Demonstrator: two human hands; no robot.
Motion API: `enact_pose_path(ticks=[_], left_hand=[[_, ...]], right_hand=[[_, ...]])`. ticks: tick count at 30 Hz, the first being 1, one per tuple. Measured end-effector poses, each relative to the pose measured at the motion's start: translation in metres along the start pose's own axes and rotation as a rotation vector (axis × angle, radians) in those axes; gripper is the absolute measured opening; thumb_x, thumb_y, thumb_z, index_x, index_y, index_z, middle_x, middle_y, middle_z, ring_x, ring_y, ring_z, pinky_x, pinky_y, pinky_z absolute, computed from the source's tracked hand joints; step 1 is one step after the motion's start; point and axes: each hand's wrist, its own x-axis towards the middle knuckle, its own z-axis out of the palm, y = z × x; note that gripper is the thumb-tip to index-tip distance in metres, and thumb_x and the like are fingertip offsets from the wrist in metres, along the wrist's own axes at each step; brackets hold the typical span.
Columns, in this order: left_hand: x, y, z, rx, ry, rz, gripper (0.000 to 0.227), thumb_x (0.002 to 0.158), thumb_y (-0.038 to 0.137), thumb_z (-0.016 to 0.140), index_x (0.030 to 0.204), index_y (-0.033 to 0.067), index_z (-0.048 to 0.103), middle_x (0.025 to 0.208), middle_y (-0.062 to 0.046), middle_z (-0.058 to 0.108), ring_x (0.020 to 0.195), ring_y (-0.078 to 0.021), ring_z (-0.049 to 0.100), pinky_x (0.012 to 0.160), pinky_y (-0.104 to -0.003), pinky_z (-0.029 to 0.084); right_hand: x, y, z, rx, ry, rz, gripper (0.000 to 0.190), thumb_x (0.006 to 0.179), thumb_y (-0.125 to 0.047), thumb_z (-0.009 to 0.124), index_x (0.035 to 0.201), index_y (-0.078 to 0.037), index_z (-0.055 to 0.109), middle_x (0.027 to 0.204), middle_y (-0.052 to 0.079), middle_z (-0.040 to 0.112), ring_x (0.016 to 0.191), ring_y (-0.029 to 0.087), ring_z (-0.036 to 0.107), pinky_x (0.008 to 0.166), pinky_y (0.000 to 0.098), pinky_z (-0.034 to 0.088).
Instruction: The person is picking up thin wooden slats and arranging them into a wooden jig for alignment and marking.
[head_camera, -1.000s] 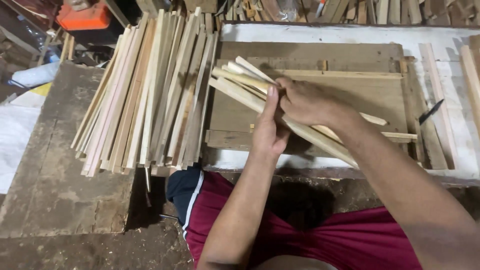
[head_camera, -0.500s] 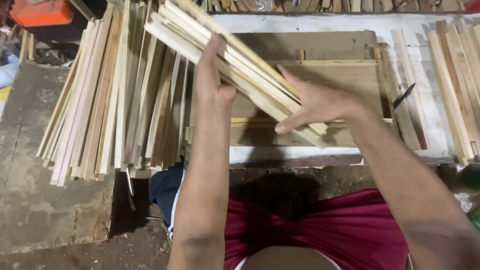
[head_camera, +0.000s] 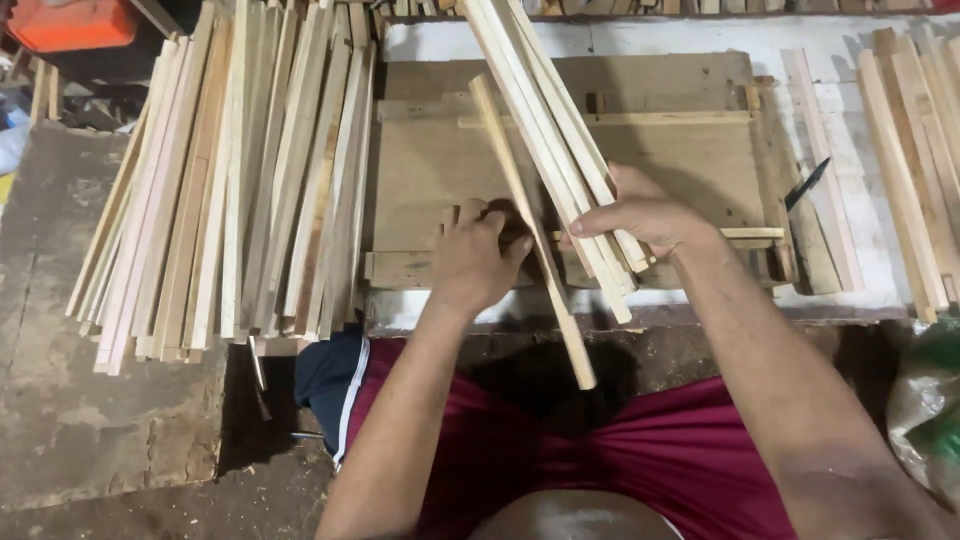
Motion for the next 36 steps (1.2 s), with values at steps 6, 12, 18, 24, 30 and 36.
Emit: enact_pose_path(ticks=[6,12,18,24,30,36], left_hand=[[0.002,0.004,0.029,0.042,0.223,0.097,0.047,0.099,0.045,0.056,0.133,0.0152,0.067,0.13,-0.011,0.053,0.124,-0.0361,0.048,0.105,-0.053,0.037],[0.026,-0.02,0.026,0.239,0.036,0.167,0.048,0.096,0.037,0.06,0.137,0.0144,0.065,0.137,-0.017,0.056,0.125,-0.0418,0.054,0.102,-0.05,0.045],[0.025,-0.012,-0.019,0.117,-0.144,0.183,0.04,0.091,0.024,0.068,0.126,0.0051,0.07,0.128,-0.022,0.065,0.122,-0.0427,0.061,0.106,-0.052,0.045],[0.047,-0.021,-0.019,0.078,-0.238,0.128,0.047,0.088,0.015,0.062,0.131,-0.0018,0.065,0.135,-0.027,0.061,0.128,-0.0444,0.058,0.11,-0.053,0.045],[0.03,-0.021,-0.051,-0.228,-0.277,0.042,0.046,0.089,0.018,0.071,0.131,0.0017,0.061,0.122,-0.024,0.065,0.111,-0.0404,0.067,0.09,-0.053,0.057],[0.026,-0.051,-0.057,-0.927,-0.236,0.154,0.052,0.078,-0.004,0.08,0.127,-0.0103,0.062,0.095,-0.016,0.068,0.076,-0.0253,0.072,0.07,-0.038,0.065]], right_hand=[[0.008,0.004,0.007,-0.156,0.012,0.116,0.072,0.07,0.01,0.072,0.138,0.003,0.051,0.1,0.02,0.068,0.083,0.027,0.071,0.07,0.031,0.063],[0.002,-0.004,0.01,-0.223,0.076,0.177,0.082,0.069,0.005,0.073,0.145,0.002,0.043,0.127,0.024,0.064,0.103,0.03,0.073,0.096,0.0408,0.061],[-0.019,-0.033,0.032,-0.265,0.116,0.211,0.075,0.072,0.008,0.07,0.142,-0.001,0.046,0.117,0.019,0.066,0.097,0.025,0.071,0.081,0.0298,0.062],[-0.025,-0.05,0.051,-0.366,0.172,0.29,0.077,0.074,0.001,0.072,0.145,-0.003,0.044,0.129,0.019,0.065,0.109,0.028,0.071,0.092,0.0334,0.063],[-0.02,-0.036,0.053,-0.266,0.187,0.176,0.071,0.075,0.0,0.074,0.142,-0.002,0.05,0.094,0.012,0.07,0.054,0.013,0.06,0.044,0.0197,0.051],[-0.018,-0.029,0.058,-0.144,0.179,0.104,0.065,0.077,-0.001,0.078,0.135,0.0,0.051,0.098,0.015,0.07,0.068,0.019,0.071,0.054,0.0231,0.061]])
